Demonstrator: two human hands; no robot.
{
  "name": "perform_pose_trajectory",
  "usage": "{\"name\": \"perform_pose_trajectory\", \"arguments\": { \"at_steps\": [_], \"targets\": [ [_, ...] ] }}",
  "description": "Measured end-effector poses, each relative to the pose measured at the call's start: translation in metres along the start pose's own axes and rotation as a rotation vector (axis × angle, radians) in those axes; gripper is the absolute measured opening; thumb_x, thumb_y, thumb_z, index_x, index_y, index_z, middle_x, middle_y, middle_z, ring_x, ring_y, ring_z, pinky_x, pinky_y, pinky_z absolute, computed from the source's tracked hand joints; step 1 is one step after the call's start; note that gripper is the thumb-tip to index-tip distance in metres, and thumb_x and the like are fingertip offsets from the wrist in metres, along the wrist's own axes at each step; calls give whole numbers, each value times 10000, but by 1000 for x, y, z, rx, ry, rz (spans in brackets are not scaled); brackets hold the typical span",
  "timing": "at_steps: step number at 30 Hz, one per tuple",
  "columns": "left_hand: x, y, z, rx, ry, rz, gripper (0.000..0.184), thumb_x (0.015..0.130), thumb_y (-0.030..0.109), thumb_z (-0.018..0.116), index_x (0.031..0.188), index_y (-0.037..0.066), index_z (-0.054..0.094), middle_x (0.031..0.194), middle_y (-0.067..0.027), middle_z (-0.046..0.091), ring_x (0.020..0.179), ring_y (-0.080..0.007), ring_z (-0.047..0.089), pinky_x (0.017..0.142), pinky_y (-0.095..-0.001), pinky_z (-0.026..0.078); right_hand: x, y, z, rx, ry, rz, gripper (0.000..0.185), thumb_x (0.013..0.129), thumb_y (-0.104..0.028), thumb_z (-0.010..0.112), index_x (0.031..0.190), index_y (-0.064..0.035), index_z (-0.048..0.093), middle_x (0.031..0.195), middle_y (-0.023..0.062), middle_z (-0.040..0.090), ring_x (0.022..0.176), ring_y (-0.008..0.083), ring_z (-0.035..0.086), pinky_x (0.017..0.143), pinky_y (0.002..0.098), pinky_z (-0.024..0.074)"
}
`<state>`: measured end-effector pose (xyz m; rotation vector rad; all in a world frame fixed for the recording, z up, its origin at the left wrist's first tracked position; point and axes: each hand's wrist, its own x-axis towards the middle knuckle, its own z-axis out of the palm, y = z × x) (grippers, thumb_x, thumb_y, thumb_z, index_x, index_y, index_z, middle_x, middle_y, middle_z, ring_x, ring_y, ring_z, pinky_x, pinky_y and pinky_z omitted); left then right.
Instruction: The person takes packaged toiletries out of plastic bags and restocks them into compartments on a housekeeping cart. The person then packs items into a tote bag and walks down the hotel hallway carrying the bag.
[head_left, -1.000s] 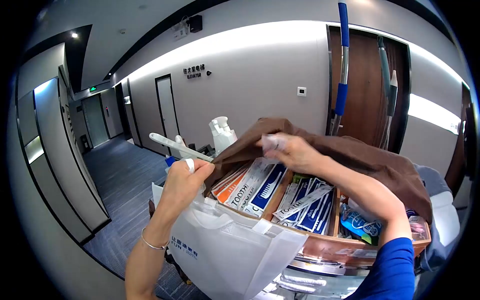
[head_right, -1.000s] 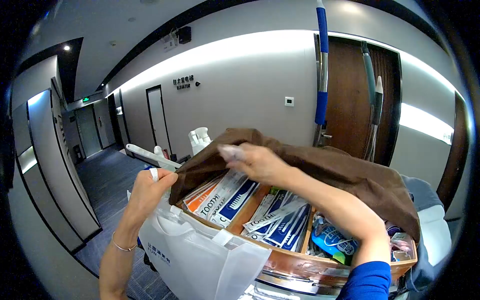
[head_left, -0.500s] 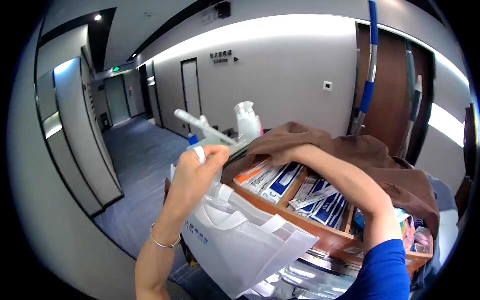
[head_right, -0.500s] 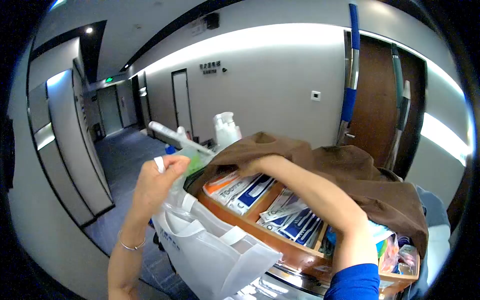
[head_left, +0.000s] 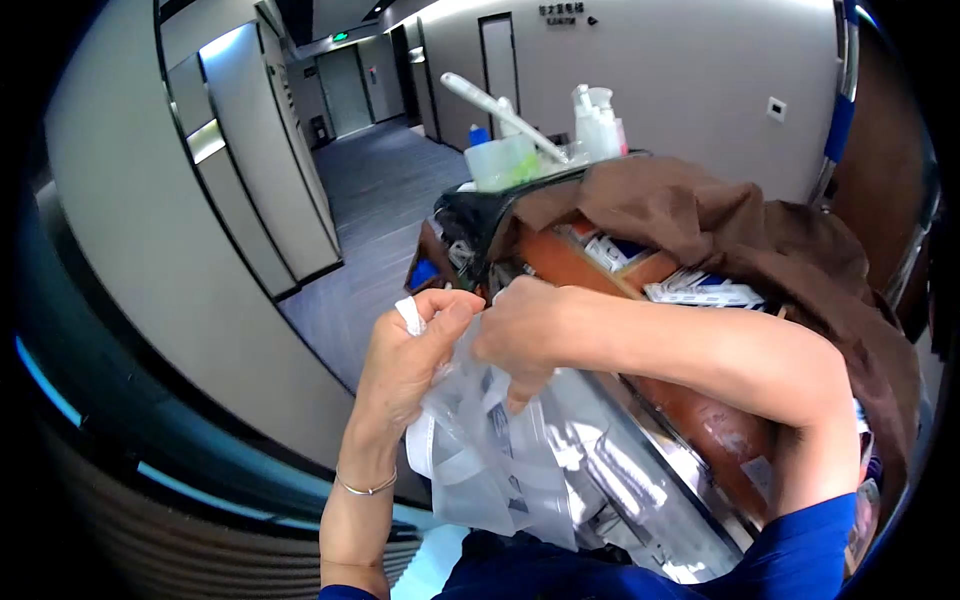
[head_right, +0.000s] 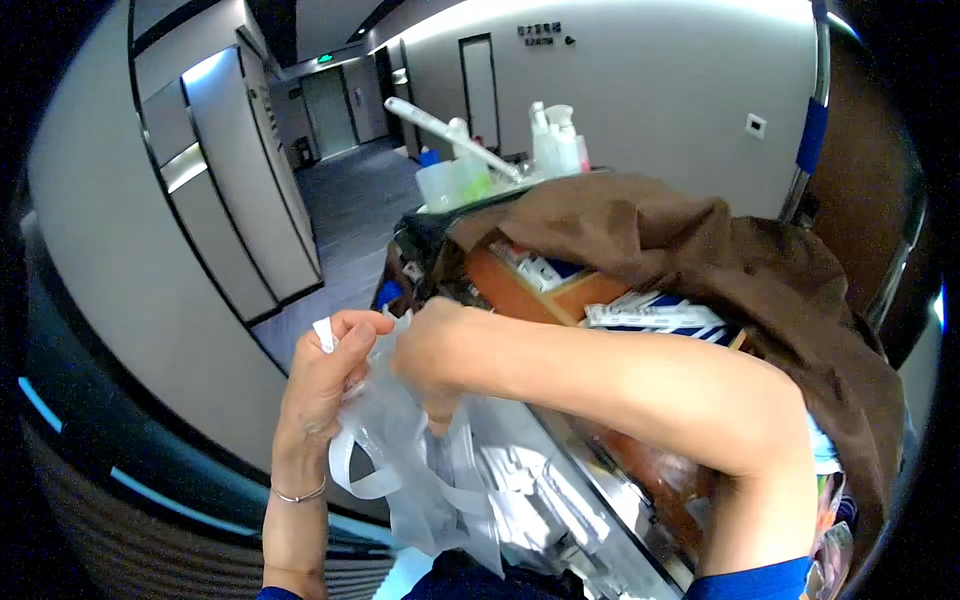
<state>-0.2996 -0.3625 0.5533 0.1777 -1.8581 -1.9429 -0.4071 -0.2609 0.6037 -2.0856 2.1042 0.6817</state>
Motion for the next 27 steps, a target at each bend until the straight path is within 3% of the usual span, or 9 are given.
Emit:
{"name": "perform_pose_trajectory", "arguments": {
  "at_steps": [2, 6, 10, 12, 15, 18, 22, 24, 27],
  "targets": [
    [-19, -13, -6, -3, 22, -32, 271, 879, 287, 635, 955, 27, 649, 613, 73, 481, 527, 0, 369, 467, -156, 267, 40, -12, 29, 104, -184, -61, 347, 736, -355, 711, 921, -63, 676, 915, 63, 672, 838, 249, 647, 666, 392, 504],
    [-63, -35, -21, -6, 140, -114, 296, 884, 336, 619, 907, 43, 645, 546, 92, 401, 487, -8, 327, 449, -166, 231, 74, -44, 53, 167, -226, -225, 312, 673, -350, 764, 866, -109, 717, 905, 66, 696, 795, 252, 659, 658, 377, 516],
    [-104, -51, -35, -96, 161, -173, 257, 914, 288, 580, 895, 35, 620, 524, 85, 393, 426, -9, 324, 393, -182, 251, 189, -110, 166, -55, -686, -152, 215, 671, -261, 751, 856, -165, 700, 852, 38, 684, 750, 198, 636, 636, 354, 512],
    [-127, -60, -37, -6, 178, -210, 278, 896, 318, 608, 880, 44, 649, 542, 87, 406, 452, -6, 314, 418, -175, 229, 119, -137, 166, 321, 44, -395, 178, 670, -221, 731, 834, -165, 691, 855, 50, 676, 761, 225, 633, 655, 359, 511],
    [-167, -72, -54, 76, 142, -289, 290, 893, 323, 609, 880, 38, 659, 555, 79, 427, 490, -7, 349, 445, -173, 254, 92, -171, 186, 152, -278, -351, 281, 688, -188, 647, 961, -134, 681, 891, 68, 671, 816, 248, 642, 686, 397, 507],
    [-208, -94, -71, 73, 173, -336, 309, 901, 337, 593, 886, 36, 659, 573, 74, 437, 512, -12, 361, 467, -174, 270, 98, -149, 165, 250, -434, -79, 259, 699, -204, 643, 921, -79, 688, 885, 72, 677, 845, 257, 648, 687, 393, 508],
    [-258, -102, -75, 163, 189, -417, 358, 942, 357, 512, 904, 32, 657, 598, 74, 429, 543, -18, 371, 496, -189, 287, 87, -178, 164, 775, -49, -109, 451, 678, -230, 707, 1104, -99, 638, 937, 97, 669, 981, 289, 616, 828, 434, 461],
    [-284, -112, -84, 104, 207, -425, 347, 948, 342, 500, 920, 34, 657, 593, 74, 418, 542, -22, 372, 501, -195, 291, 75, -223, 185, 845, 617, -441, 507, 688, -254, 707, 1160, -102, 605, 995, 108, 645, 1039, 273, 571, 944, 469, 360],
    [-323, -110, -103, 113, 129, -423, 323, 973, 286, 454, 946, 12, 624, 590, 65, 434, 525, -20, 380, 490, -187, 307, 70, -302, 219, 749, 523, -382, 240, 764, -226, 652, 973, -115, 692, 913, 64, 647, 877, 234, 575, 906, 425, 325]
  ]
}}
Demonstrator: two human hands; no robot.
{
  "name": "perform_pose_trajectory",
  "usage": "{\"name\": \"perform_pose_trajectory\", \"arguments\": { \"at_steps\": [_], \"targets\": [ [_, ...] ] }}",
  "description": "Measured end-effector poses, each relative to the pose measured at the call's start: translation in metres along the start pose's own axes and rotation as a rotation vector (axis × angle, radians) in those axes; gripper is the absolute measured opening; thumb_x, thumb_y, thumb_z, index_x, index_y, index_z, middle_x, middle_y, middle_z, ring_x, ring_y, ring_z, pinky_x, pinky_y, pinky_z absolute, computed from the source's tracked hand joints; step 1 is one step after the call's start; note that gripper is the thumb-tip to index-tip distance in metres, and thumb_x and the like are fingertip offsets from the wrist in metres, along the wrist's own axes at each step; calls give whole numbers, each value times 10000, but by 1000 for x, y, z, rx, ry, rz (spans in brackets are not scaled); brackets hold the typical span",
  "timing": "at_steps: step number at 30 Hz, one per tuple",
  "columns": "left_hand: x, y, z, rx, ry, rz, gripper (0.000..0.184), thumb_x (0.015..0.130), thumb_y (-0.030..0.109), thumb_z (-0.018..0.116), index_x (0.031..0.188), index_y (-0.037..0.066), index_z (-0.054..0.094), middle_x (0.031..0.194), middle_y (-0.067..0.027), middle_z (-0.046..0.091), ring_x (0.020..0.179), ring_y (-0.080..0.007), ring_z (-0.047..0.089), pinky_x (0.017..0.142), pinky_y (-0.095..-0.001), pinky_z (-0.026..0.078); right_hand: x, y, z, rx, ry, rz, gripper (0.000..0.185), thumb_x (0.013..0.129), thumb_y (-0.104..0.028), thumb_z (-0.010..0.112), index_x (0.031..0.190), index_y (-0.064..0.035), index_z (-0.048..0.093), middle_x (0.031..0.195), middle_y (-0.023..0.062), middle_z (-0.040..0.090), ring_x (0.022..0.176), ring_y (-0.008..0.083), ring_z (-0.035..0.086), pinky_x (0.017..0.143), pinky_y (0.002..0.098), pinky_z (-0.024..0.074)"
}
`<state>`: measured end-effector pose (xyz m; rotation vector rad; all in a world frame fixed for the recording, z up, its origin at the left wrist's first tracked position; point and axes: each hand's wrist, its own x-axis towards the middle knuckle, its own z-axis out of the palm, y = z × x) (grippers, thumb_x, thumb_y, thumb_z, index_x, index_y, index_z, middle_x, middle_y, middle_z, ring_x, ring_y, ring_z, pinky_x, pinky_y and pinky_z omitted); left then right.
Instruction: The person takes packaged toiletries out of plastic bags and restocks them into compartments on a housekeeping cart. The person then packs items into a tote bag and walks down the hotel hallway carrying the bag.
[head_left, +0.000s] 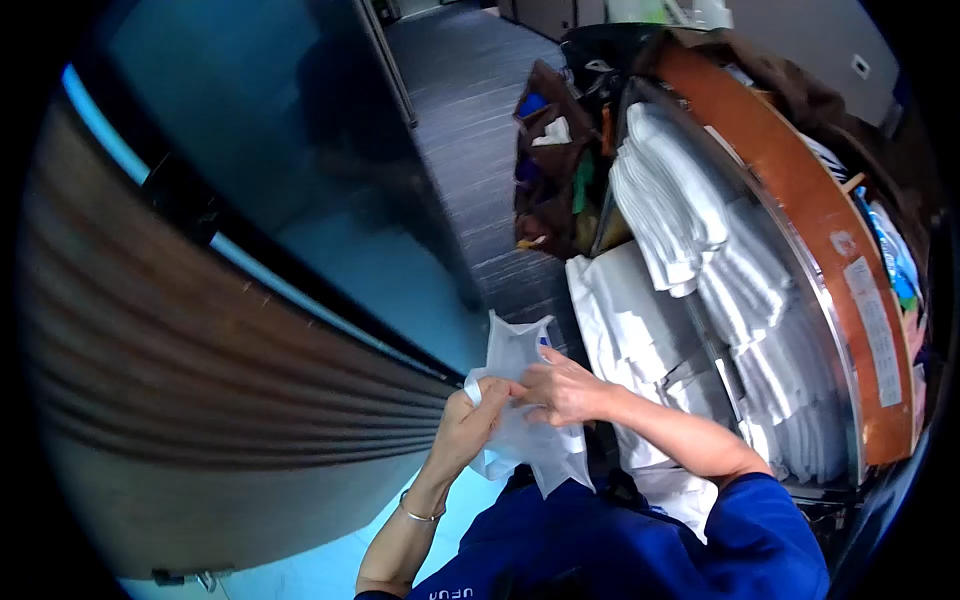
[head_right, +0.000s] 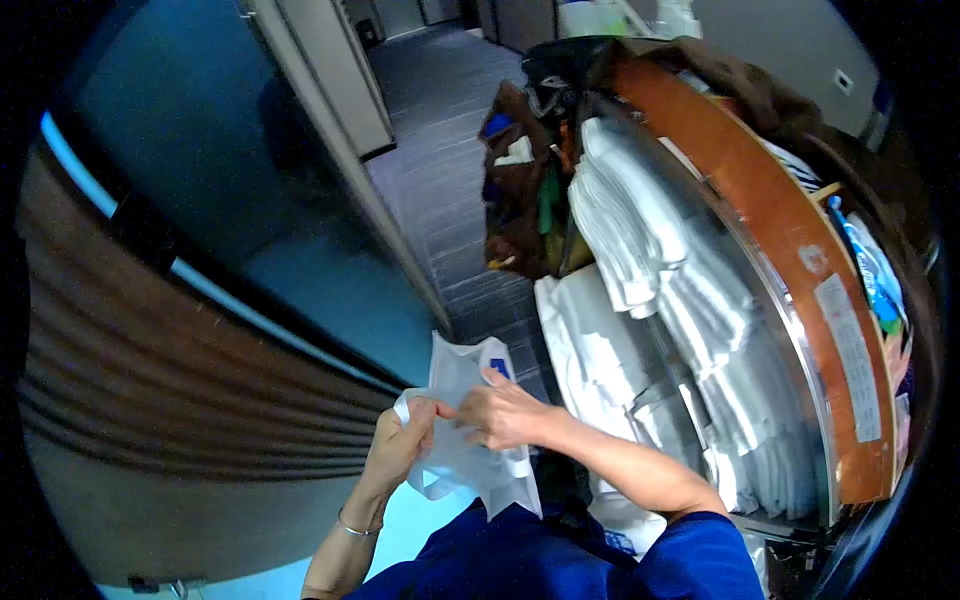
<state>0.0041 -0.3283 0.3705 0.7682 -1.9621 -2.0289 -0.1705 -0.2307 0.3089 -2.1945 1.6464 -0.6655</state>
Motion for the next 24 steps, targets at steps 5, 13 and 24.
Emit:
{"name": "perform_pose_trajectory", "arguments": {
  "at_steps": [5, 13, 24],
  "targets": [
    [-47, -54, -39, -20, 175, -101, 302, 890, 264, 602, 1052, 10, 615, 640, 51, 453, 563, -56, 425, 532, -195, 350, -4, -28, 36, 308, 272, 344, 161, 870, -186, 574, 876, -66, 681, 869, 77, 671, 865, 226, 630, 1055, 515, 263],
    [-83, -73, -45, 360, 170, -40, 326, 824, 257, 689, 970, -31, 646, 779, -48, 610, 663, -133, 537, 661, -247, 447, 25, -56, 42, 198, 269, 183, 167, 884, -136, 531, 829, 4, 604, 761, 111, 593, 771, 286, 598, 699, 370, 475],
    [-101, -60, -33, -222, 320, -308, 340, 932, 343, 549, 895, 27, 670, 726, 21, 586, 593, -38, 445, 527, -196, 335, 15, -55, 145, 675, -96, 191, 434, 883, -270, 539, 1198, 23, 481, 1168, 254, 528, 1022, 413, 541, 925, 419, 414]
  ]
}}
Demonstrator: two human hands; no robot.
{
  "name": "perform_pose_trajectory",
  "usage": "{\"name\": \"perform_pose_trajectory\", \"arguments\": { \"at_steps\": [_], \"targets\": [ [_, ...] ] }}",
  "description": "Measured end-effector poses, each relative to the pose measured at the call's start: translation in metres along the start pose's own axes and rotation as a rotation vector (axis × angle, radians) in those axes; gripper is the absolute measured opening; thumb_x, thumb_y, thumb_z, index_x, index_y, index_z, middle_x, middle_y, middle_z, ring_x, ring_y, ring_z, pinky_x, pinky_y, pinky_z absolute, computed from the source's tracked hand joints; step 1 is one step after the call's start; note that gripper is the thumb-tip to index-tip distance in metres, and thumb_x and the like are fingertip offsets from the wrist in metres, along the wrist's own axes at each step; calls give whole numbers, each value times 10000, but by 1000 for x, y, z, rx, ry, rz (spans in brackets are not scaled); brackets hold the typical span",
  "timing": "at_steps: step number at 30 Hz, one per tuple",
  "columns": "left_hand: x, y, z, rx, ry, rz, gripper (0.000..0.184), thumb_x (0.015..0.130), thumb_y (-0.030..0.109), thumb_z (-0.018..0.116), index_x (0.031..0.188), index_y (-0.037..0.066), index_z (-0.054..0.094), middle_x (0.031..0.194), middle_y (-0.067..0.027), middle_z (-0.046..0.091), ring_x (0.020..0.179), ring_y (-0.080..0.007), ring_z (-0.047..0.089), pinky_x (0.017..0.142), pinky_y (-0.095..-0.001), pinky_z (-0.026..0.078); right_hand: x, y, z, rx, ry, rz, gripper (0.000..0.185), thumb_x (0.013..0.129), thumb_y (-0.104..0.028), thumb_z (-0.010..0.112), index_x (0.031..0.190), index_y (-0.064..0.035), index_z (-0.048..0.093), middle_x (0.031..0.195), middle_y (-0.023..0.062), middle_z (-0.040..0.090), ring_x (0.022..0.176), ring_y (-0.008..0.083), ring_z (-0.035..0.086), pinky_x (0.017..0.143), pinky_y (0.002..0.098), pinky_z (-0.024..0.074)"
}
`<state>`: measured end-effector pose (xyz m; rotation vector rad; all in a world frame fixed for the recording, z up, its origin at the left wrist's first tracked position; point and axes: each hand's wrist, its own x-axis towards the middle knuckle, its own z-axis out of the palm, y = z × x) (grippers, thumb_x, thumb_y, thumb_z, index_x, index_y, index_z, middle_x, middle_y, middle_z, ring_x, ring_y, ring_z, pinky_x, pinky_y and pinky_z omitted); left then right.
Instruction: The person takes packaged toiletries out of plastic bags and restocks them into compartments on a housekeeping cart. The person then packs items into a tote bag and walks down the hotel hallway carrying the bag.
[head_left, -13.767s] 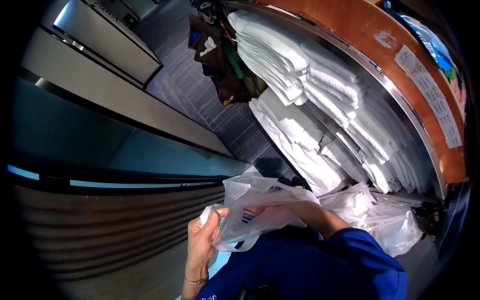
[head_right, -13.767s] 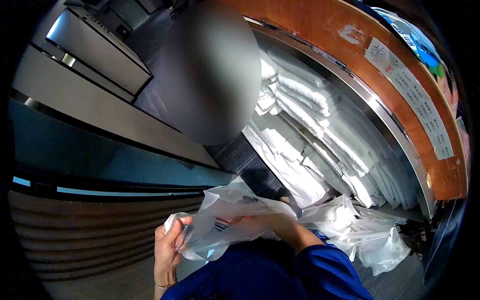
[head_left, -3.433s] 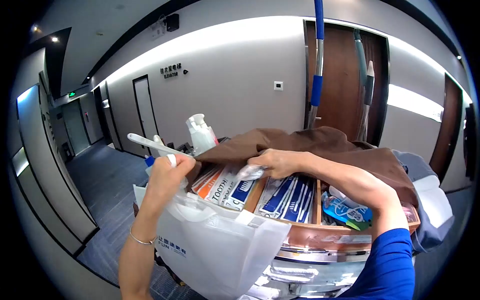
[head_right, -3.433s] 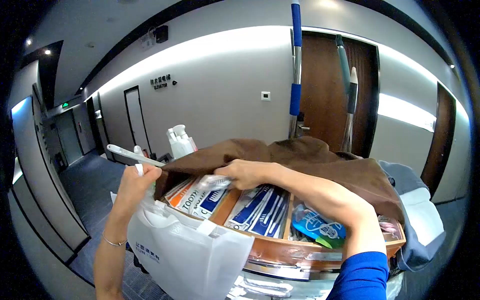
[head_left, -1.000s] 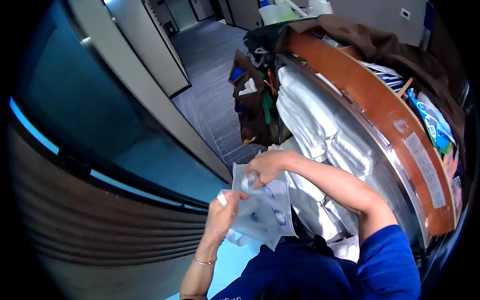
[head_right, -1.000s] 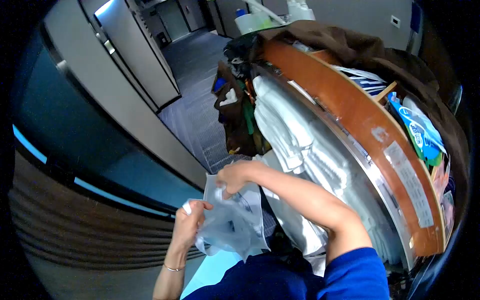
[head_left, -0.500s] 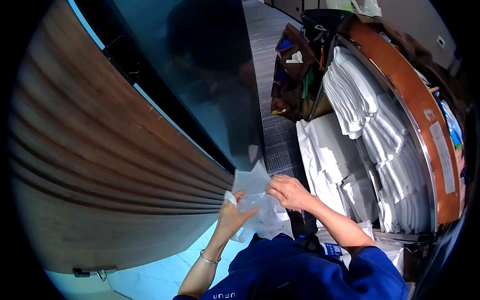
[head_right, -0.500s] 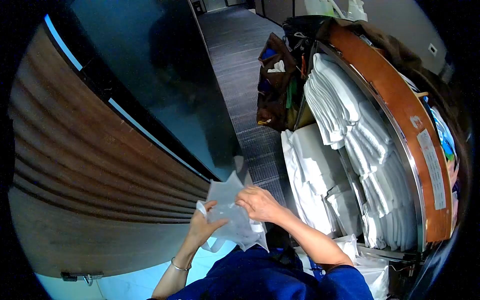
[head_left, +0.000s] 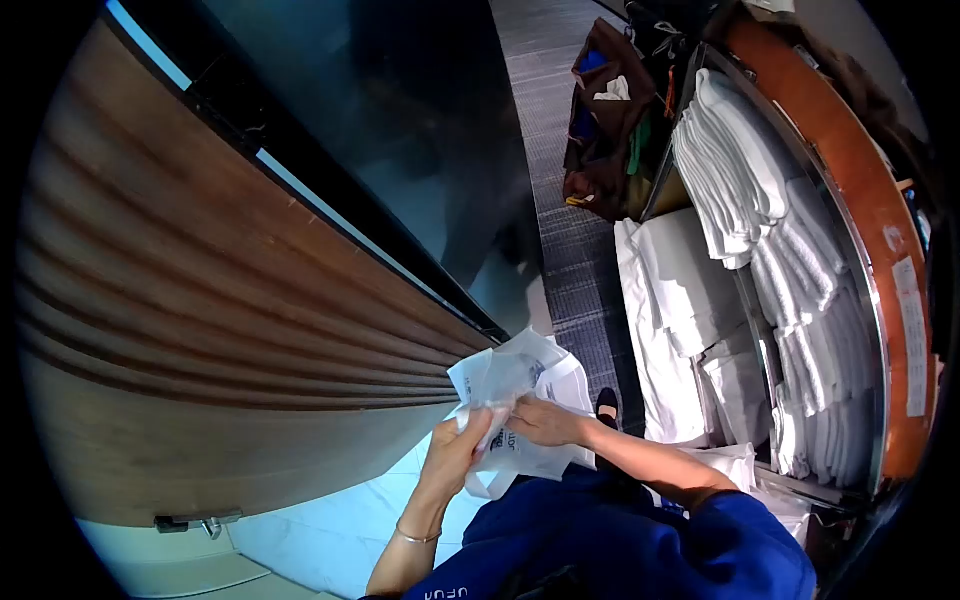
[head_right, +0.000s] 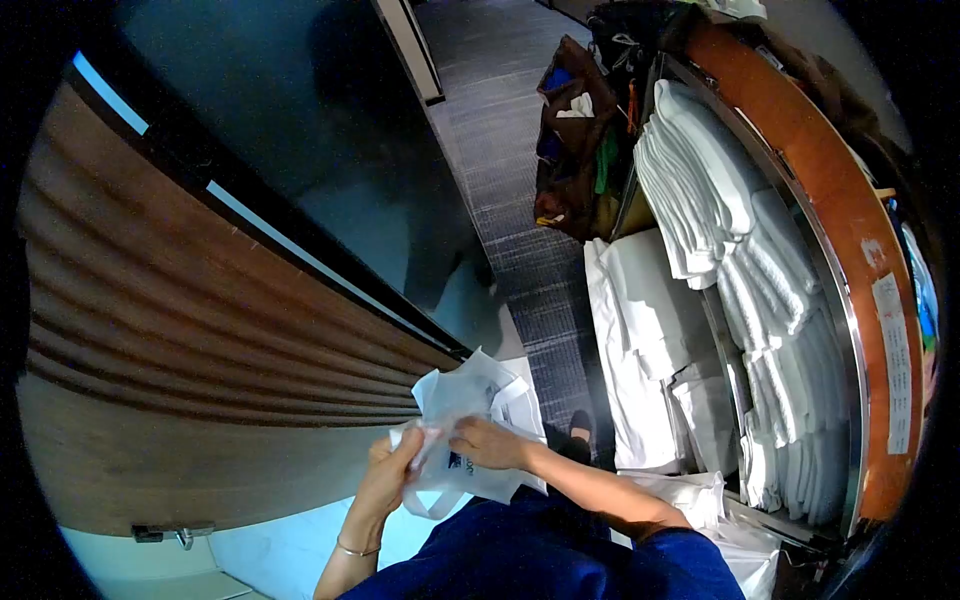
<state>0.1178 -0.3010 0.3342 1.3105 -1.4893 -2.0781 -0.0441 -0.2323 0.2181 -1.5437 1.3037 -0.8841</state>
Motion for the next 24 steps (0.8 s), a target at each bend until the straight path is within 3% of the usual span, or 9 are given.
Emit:
{"name": "perform_pose_trajectory", "arguments": {
  "at_steps": [4, 9, 12, 14, 16, 19, 21, 22, 24],
  "targets": [
    [-13, 10, -10, -156, 53, 27, 354, 942, 351, 526, 922, 26, 663, 723, 31, 561, 553, -30, 393, 490, -194, 275, -26, 17, -3, -483, 106, 384, 675, 749, -343, 682, 1256, 4, 402, 1185, 261, 505, 1041, 423, 525, 885, 450, 450],
    [-6, 7, 5, -240, 53, -2, 393, 959, 351, 489, 1115, 19, 629, 743, 18, 579, 531, -24, 365, 457, -182, 246, -73, 16, -52, -665, 300, 339, 533, 682, -69, 678, 1162, 39, 474, 1021, 256, 599, 895, 356, 619, 781, 420, 511],
    [-3, 23, 30, -214, -31, 5, 411, 968, 362, 462, 1147, 25, 615, 792, -5, 604, 529, -18, 355, 455, -174, 247, -83, -43, -96, -618, 477, 361, 354, 696, -73, 674, 1020, 35, 582, 915, 213, 639, 813, 324, 641, 729, 383, 516],
    [5, 25, 41, -163, -141, 8, 470, 967, 398, 434, 1195, 9, 568, 848, -71, 643, 490, -33, 336, 443, -177, 271, -83, -71, -111, -14, 301, -29, 255, 763, -97, 610, 998, 0, 632, 889, 138, 664, 787, 280, 639, 709, 365, 515],
    [8, 31, 55, -156, -176, 6, 466, 969, 397, 430, 1193, 14, 570, 880, -75, 651, 492, -30, 336, 441, -174, 267, -56, -78, -102, 201, -151, 267, 238, 884, -169, 520, 1015, -10, 639, 963, 148, 654, 880, 224, 627, 781, 334, 490],
    [5, 39, 63, -155, -219, 60, 463, 962, 407, 440, 1183, 24, 577, 961, -86, 670, 484, -19, 323, 424, -162, 247, -23, 38, -39, -379, -133, 382, 284, 917, -217, 490, 1080, -26, 624, 1097, 155, 620, 1034, 213, 572, 878, 334, 455],
    [3, 48, 56, -103, -111, 140, 468, 952, 418, 456, 1171, 23, 580, 998, -95, 672, 468, -16, 309, 407, -157, 237, -19, 104, -28, 601, 518, 114, 338, 923, -273, 487, 1157, -52, 592, 1198, 146, 572, 1128, 234, 510, 957, 335, 409],
    [3, 51, 53, -79, -103, 133, 471, 946, 424, 468, 1162, 22, 583, 1027, -102, 668, 456, -14, 301, 399, -157, 231, -24, 109, -30, 604, 515, 118, 338, 923, -273, 487, 1157, -52, 592, 1198, 146, 572, 1128, 234, 510, 957, 335, 409],
    [8, 50, 53, -105, -112, 139, 479, 950, 423, 459, 1167, 13, 576, 1044, -105, 665, 458, -16, 307, 407, -158, 239, -24, 52, -57, 767, 455, 671, 380, 912, -302, 510, 1206, -67, 562, 1227, 130, 551, 1125, 252, 510, 991, 319, 378]
  ]
}}
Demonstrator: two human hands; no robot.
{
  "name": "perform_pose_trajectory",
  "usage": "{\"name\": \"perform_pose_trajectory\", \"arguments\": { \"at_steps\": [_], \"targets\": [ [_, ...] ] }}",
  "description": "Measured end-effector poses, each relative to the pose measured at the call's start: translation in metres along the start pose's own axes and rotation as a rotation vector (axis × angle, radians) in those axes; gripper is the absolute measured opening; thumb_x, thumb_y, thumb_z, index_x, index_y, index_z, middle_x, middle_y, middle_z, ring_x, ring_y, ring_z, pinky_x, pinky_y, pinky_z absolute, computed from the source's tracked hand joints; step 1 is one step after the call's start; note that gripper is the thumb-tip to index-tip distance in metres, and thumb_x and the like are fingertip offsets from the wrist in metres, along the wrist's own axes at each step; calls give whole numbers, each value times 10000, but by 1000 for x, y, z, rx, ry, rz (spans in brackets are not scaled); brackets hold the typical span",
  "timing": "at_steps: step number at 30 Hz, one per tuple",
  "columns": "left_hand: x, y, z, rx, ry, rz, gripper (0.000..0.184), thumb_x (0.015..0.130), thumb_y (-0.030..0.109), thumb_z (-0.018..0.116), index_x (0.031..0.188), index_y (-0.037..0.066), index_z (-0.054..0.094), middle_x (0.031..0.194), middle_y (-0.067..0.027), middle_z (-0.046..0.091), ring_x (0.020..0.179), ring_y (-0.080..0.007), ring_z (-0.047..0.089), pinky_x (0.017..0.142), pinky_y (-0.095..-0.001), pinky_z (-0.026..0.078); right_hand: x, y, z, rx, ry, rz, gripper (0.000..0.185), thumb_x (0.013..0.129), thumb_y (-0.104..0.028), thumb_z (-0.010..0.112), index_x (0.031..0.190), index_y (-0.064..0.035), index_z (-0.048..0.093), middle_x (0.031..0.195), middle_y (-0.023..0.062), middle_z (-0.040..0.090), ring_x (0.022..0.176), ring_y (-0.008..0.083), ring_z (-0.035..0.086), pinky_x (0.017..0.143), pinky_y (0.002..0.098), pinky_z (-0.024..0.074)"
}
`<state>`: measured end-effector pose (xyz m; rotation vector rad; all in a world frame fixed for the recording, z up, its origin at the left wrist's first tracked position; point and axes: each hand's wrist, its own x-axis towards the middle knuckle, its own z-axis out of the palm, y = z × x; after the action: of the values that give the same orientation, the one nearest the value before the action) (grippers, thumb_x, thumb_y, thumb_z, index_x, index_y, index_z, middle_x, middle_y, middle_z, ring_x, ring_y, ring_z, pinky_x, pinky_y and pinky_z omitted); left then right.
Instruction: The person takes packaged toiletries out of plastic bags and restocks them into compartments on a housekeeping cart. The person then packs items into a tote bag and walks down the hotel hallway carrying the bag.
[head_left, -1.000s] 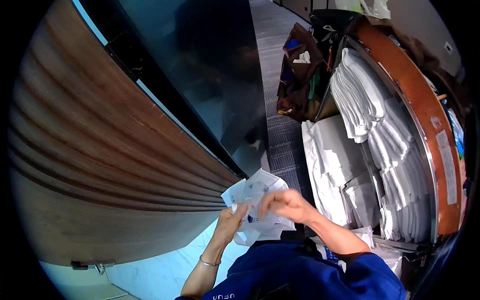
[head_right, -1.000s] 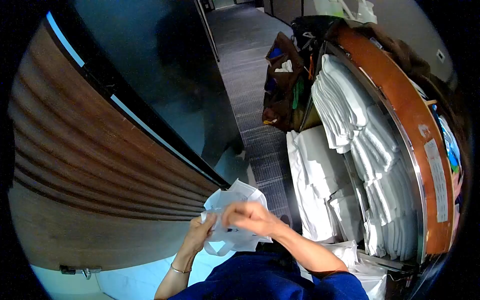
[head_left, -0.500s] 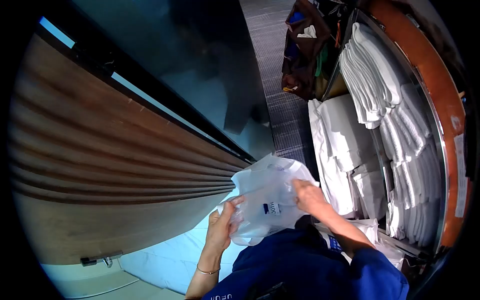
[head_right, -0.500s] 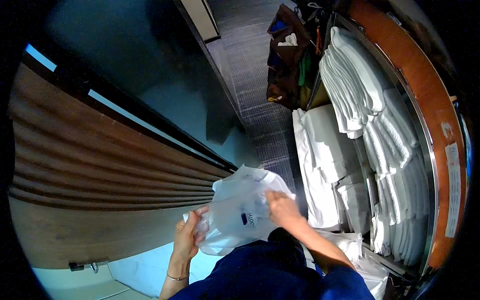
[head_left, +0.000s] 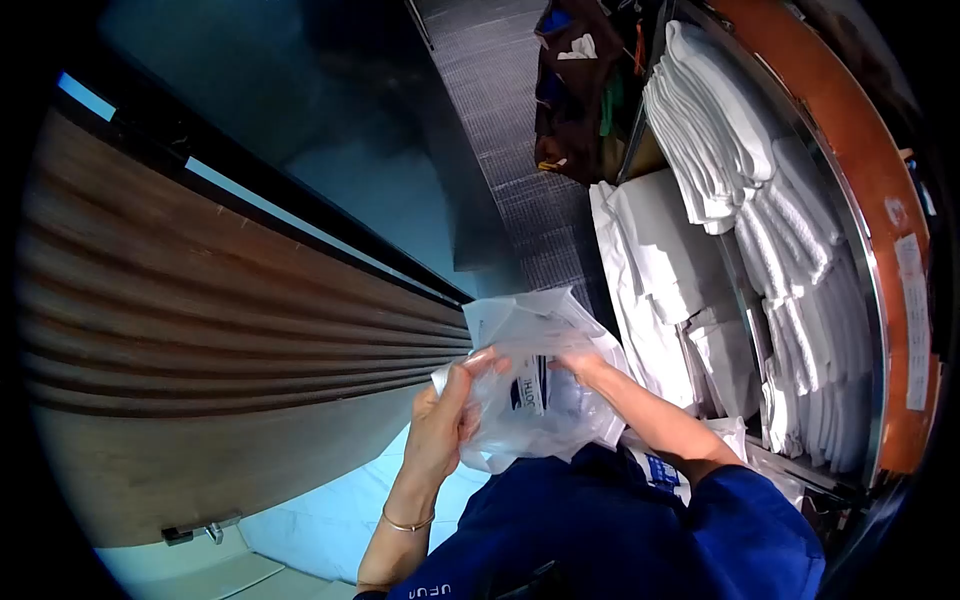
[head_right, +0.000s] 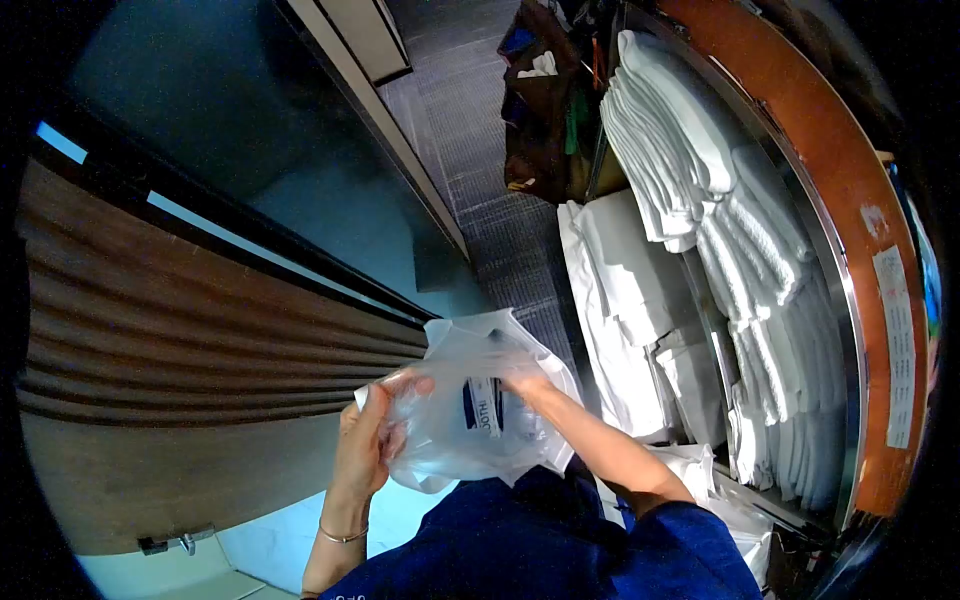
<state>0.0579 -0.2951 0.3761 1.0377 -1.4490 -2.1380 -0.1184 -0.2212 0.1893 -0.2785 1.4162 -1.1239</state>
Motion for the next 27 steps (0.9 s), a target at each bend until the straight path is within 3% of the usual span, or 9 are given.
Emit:
{"name": "perform_pose_trajectory", "arguments": {
  "at_steps": [7, 10, 13, 15, 18, 23, 25, 27],
  "targets": [
    [16, 7, 27, 66, -115, 26, 464, 969, 405, 422, 1172, 14, 570, 1063, -111, 657, 464, -22, 313, 414, -155, 263, 47, 34, 30, -327, 80, -173, 375, 878, -249, 554, 1206, -68, 554, 1226, 138, 547, 1122, 249, 512, 969, 332, 401],
    [22, 15, 28, 81, -65, 50, 439, 976, 380, 407, 1156, 16, 572, 1015, -113, 672, 436, -16, 348, 385, -154, 265, 57, 25, 40, -398, 145, -237, 381, 871, -251, 561, 1204, -66, 554, 1220, 138, 550, 1115, 251, 515, 962, 332, 404],
    [23, 28, 24, 157, 49, 97, 450, 975, 389, 398, 1150, 14, 574, 962, -124, 679, 428, -1, 411, 364, -129, 339, 60, 15, 36, -405, 164, -268, 387, 864, -254, 567, 1201, -64, 555, 1214, 139, 553, 1108, 253, 518, 955, 333, 407],
    [24, 42, 15, 39, 28, 141, 438, 969, 376, 422, 1157, 8, 568, 924, -128, 672, 462, -19, 494, 402, -154, 447, 59, 8, 25, -381, 147, -274, 391, 859, -256, 571, 1199, -63, 555, 1210, 140, 555, 1103, 254, 521, 950, 333, 408],
    [27, 52, 16, -17, 87, 156, 450, 966, 377, 435, 1142, -17, 567, 912, -127, 672, 506, -40, 537, 433, -162, 469, 57, -4, 13, -333, 107, -283, 398, 853, -259, 577, 1197, -61, 555, 1204, 141, 558, 1096, 256, 524, 943, 334, 411],
    [19, 55, 17, -18, -72, 136, 463, 971, 379, 427, 1148, -26, 564, 961, -143, 673, 503, -28, 510, 436, -144, 431, 54, -16, 16, -349, 30, -335, 408, 841, -263, 587, 1193, -57, 556, 1193, 143, 563, 1084, 259, 530, 931, 335, 415],
    [16, 57, 28, -9, -5, 111, 463, 967, 384, 455, 1133, -20, 608, 684, -7, 601, 481, -6, 331, 486, -166, 290, 51, -23, 20, -349, -2, -359, 413, 837, -265, 592, 1191, -56, 556, 1189, 143, 566, 1079, 260, 532, 926, 335, 417],
    [13, 56, 26, 2, -74, 114, 458, 966, 381, 459, 1132, -19, 609, 643, 3, 570, 482, -10, 323, 490, -166, 286, 47, -26, 25, -361, -46, -385, 417, 832, -267, 596, 1189, -55, 557, 1185, 144, 568, 1075, 262, 534, 921, 335, 419]
  ]
}}
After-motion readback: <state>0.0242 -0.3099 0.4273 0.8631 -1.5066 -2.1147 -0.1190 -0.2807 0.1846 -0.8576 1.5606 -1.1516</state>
